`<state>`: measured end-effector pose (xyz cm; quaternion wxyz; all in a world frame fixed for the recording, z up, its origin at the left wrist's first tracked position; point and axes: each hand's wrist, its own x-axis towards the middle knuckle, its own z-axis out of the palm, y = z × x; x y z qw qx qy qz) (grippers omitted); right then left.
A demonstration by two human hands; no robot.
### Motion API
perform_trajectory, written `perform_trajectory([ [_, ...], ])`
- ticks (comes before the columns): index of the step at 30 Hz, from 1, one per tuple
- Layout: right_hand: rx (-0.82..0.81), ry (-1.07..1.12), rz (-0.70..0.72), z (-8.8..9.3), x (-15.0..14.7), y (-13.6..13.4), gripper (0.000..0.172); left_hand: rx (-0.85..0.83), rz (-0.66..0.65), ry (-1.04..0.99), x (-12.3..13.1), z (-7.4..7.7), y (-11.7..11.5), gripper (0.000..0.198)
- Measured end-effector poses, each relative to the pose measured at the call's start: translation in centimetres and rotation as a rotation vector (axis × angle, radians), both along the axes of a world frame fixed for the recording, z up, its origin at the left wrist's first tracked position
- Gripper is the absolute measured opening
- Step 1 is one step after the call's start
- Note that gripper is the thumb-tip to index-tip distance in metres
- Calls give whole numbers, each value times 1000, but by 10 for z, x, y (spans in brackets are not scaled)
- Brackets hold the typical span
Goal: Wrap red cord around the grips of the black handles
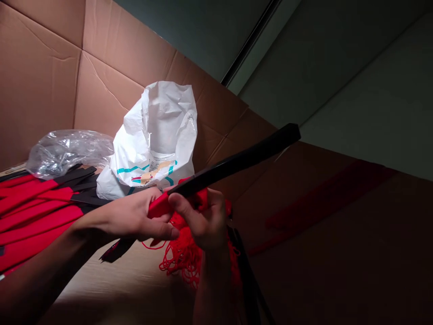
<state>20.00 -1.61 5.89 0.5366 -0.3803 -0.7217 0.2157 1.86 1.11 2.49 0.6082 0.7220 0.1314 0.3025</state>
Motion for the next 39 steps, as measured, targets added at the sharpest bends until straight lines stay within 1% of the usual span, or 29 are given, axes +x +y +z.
perform_trajectory([
  [1, 21, 14, -90, 0, -3, -1, 15, 76, 103, -6, 2, -2, 1, 27],
  [3, 77, 18, -243, 0, -7, -3, 11, 274, 467, -8, 12, -6, 1, 22],
  [4, 99, -3, -267, 0, -7, -5, 11, 356, 640, -2, 17, -8, 1, 21],
  [5, 112, -32, -247, 0, -7, -6, 12, 411, 759, 9, 22, -9, -1, 21],
  [6, 113, -61, -190, 0, -5, -8, 17, 432, 800, 28, 26, -10, -2, 21],
  [8, 73, -79, -47, 0, 1, -9, 27, 415, 730, 56, 27, -9, -5, 26],
  [10, 6, -48, 66, 0, 9, -8, 33, 355, 546, 55, 20, -7, -5, 29],
  [12, -50, -23, 111, 0, 15, -5, 32, 252, 290, 58, 11, -4, -3, 29],
  [13, -56, -31, 108, 0, 17, -4, 32, 230, 199, 81, 7, -4, -2, 30],
  [14, -46, -52, 80, 0, 16, -3, 33, 229, 151, 115, 6, -4, -1, 32],
  [15, -18, -80, 16, 0, 14, -3, 33, 252, 165, 153, 6, -5, -1, 33],
  [16, 30, -105, -80, 0, 11, -3, 34, 294, 245, 190, 10, -6, -1, 31],
  [19, 203, -140, -415, 0, 0, -9, 49, 366, 589, 229, 30, -11, -9, 8],
  [20, 235, -136, -466, 0, -2, -11, 49, 376, 684, 242, 37, -11, -13, 15],
  [21, 236, -137, -462, 1, -2, -14, 43, 384, 750, 255, 42, -12, -15, 19],
  [22, 214, -140, -411, 1, -1, -16, 34, 392, 781, 265, 44, -11, -18, 17],
  [23, 177, -143, -335, 2, 1, -17, 29, 401, 778, 269, 44, -11, -19, 10],
  [24, 136, -139, -254, 2, 5, -17, 32, 411, 743, 265, 41, -9, -19, 4],
  [25, 96, -118, -180, 2, 10, -17, 36, 421, 678, 256, 36, -8, -18, 12],
  [27, 32, -56, -72, 2, 18, -13, 43, 436, 500, 236, 23, -6, -13, 26],
  [29, -8, -16, -23, 1, 22, -9, 48, 439, 349, 224, 13, -6, -7, 35],
  [30, -25, -23, -32, 1, 22, -7, 47, 436, 323, 220, 11, -6, -4, 36],
  [31, -35, -41, -69, 1, 21, -7, 44, 432, 348, 217, 12, -7, -3, 34],
  [32, -35, -61, -127, 1, 19, -7, 41, 424, 417, 214, 15, -8, -2, 28],
  [34, -23, -88, -242, 1, 16, -9, 36, 400, 613, 210, 24, -10, -4, 14],
  [35, -7, -91, -271, 0, 16, -10, 35, 386, 694, 209, 29, -10, -7, 13],
  [36, 17, -85, -266, 0, 16, -12, 35, 374, 735, 208, 33, -10, -9, 14],
  [37, 39, -76, -229, -1, 18, -13, 36, 365, 727, 205, 35, -10, -11, 15],
  [39, 57, -61, -120, -3, 23, -13, 40, 354, 578, 191, 32, -8, -13, 24],
])
